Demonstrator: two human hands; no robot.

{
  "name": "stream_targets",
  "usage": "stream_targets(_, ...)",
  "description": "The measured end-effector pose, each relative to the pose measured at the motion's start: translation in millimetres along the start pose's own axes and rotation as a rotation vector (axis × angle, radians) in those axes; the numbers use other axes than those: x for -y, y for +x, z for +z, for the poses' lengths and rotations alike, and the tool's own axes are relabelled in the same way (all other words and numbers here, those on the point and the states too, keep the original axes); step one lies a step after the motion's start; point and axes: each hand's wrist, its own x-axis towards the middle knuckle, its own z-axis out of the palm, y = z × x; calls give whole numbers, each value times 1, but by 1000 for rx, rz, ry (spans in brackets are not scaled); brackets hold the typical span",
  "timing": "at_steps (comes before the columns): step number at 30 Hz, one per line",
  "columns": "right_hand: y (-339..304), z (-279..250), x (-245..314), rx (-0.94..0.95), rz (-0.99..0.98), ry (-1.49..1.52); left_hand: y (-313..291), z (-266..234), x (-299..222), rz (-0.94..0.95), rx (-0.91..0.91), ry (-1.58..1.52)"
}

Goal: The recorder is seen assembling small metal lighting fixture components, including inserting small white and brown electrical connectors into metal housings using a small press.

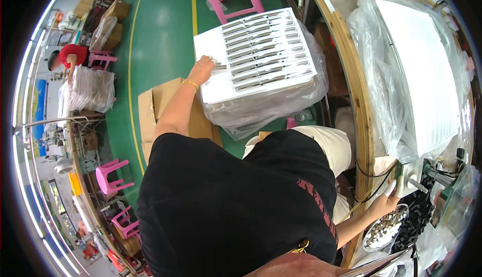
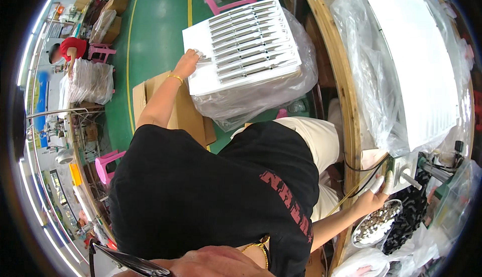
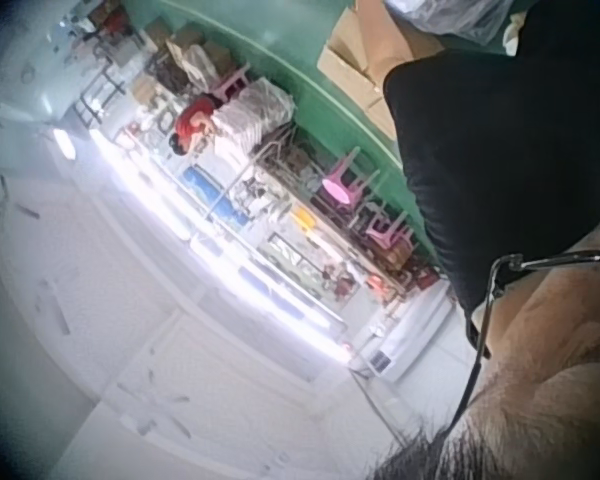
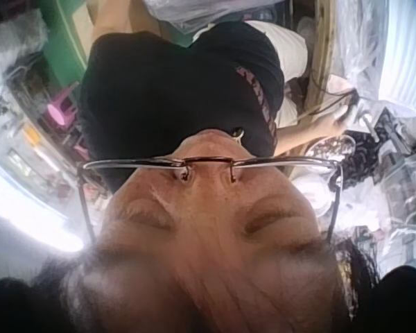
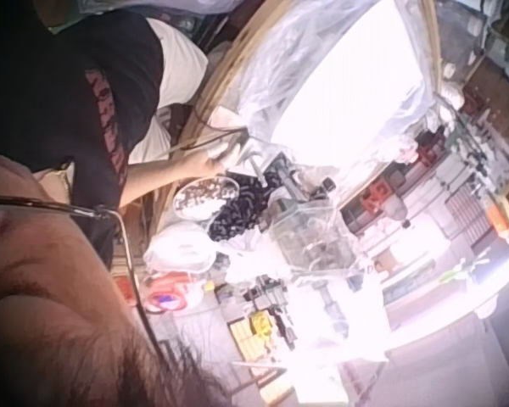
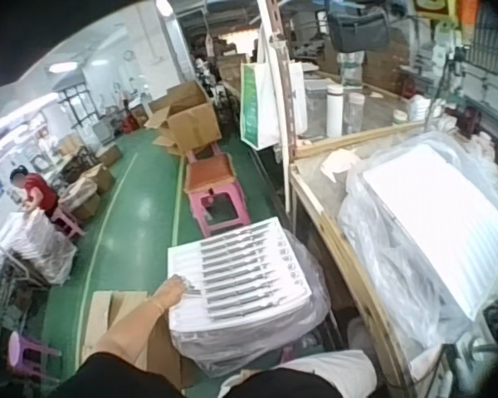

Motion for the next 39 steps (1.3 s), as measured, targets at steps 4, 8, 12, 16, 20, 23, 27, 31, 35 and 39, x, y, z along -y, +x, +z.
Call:
stream_targets(4, -3, -3, 0, 0, -10, -37, -10, 4, -10, -78, 45, -37)
stream_targets(8, -6, -8, -4, -1, 9, 2, -32, 9, -40, -72, 1, -52)
stream_targets(12, -5, -7, -3, 2, 49, 20, -46, 11, -58, -188, -24, 37)
stream_targets(16, -3, 0, -3, 15, 60, -3, -54, 49, -47, -491, -367, 57)
stream_targets(20, -4, -11, 2, -48, 19, 51, -8, 60, -50, -673, -12, -220)
stream_targets(23, -8, 2, 38, -81, 56, -124, -26, 100, -37, -650, -70, -388)
stream_targets(27, -8, 15, 15, -38, -76, -84, -52, 72, -26, -551, 98, 116)
stream_targets(31, -13, 0, 24, -137, -72, -67, 56, 54, -69, -285, -551, -1)
stream_targets(35, -22, -18, 15, -179, -48, -106, 208, -109, -280, 318, -803, -677)
stream_targets(39, -19, -27, 9, -231, -73, -132, 301, -185, -425, 624, -718, -879)
